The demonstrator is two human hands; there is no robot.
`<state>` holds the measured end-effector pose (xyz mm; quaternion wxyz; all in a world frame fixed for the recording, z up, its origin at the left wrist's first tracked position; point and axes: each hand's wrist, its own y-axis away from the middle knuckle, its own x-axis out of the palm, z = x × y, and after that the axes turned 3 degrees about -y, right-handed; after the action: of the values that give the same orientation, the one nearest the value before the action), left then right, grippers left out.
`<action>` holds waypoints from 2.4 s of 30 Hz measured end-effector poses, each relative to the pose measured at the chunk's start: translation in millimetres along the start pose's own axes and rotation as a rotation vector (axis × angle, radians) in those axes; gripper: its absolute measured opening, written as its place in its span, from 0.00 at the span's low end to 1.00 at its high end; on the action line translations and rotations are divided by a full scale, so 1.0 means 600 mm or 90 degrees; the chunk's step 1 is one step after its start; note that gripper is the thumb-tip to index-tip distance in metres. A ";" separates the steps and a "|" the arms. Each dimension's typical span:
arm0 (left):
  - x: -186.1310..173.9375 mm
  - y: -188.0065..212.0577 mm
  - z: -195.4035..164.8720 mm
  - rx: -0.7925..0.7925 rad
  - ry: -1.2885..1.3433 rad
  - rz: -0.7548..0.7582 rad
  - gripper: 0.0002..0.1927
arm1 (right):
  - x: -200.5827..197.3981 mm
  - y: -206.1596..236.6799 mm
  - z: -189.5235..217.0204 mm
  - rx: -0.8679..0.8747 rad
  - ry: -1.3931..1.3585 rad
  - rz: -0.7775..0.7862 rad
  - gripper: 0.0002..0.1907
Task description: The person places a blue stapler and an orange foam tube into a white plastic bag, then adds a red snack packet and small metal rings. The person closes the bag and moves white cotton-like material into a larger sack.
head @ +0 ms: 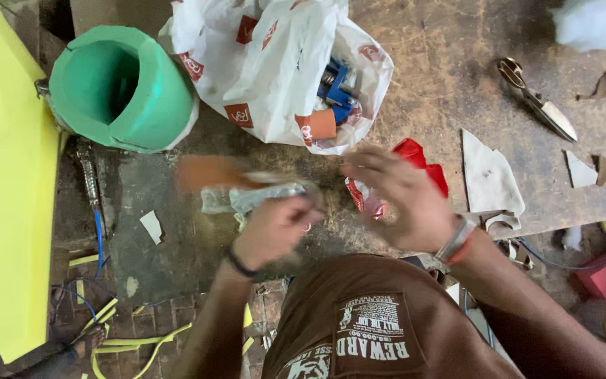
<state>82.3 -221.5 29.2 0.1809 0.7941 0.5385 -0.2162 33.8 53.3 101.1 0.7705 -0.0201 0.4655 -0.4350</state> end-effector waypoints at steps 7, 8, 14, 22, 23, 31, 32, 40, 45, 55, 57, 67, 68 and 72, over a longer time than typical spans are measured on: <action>-0.030 -0.161 -0.137 0.064 0.074 -0.001 0.10 | -0.061 -0.031 -0.111 0.148 -0.055 0.081 0.12; -0.026 -0.176 -0.126 0.035 0.076 0.013 0.09 | -0.077 -0.031 -0.139 0.024 -0.083 0.011 0.10; 0.107 -0.276 -0.002 -0.108 -0.058 -0.032 0.12 | -0.094 -0.017 -0.310 0.655 -0.106 0.128 0.09; 0.227 -0.189 0.079 0.014 -0.005 -0.018 0.48 | 0.141 0.241 -0.378 0.916 -0.610 -0.084 0.20; 0.233 -0.175 0.079 0.024 -0.045 -0.050 0.54 | 0.153 0.274 -0.361 0.825 -0.436 0.053 0.19; 0.356 -0.253 0.063 -0.214 -0.198 0.014 0.19 | 0.135 0.240 -0.181 0.417 0.149 0.647 0.16; 0.368 -0.262 0.064 -0.191 -0.193 0.047 0.19 | 0.117 0.218 -0.176 0.376 0.171 0.668 0.17; 0.351 -0.219 0.086 -0.286 0.299 -0.009 0.11 | 0.061 0.156 -0.277 0.632 -0.352 0.276 0.12; 0.355 -0.163 0.073 -0.220 0.167 -0.117 0.11 | 0.111 0.206 -0.277 0.850 -0.642 0.006 0.14; 0.339 -0.141 0.105 -0.190 0.016 -0.169 0.11 | 0.139 0.187 -0.181 0.522 -0.425 -0.027 0.21; 0.333 -0.135 0.091 -0.191 0.013 -0.192 0.13 | 0.153 0.192 -0.172 0.508 -0.150 0.059 0.26; 0.283 -0.102 0.063 0.028 -0.177 -0.180 0.14 | 0.191 0.219 -0.198 0.453 0.016 0.171 0.23; 0.281 -0.101 0.068 0.071 -0.265 -0.174 0.13 | 0.194 0.220 -0.196 0.452 0.036 0.175 0.22; 0.298 -0.109 0.098 -0.135 -0.256 0.044 0.11 | 0.205 0.226 -0.191 0.266 0.098 0.058 0.22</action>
<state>70.8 -90.2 -120.2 0.3745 0.7297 0.4837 -0.3056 61.1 95.2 -108.9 0.7388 0.1944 0.4233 -0.4869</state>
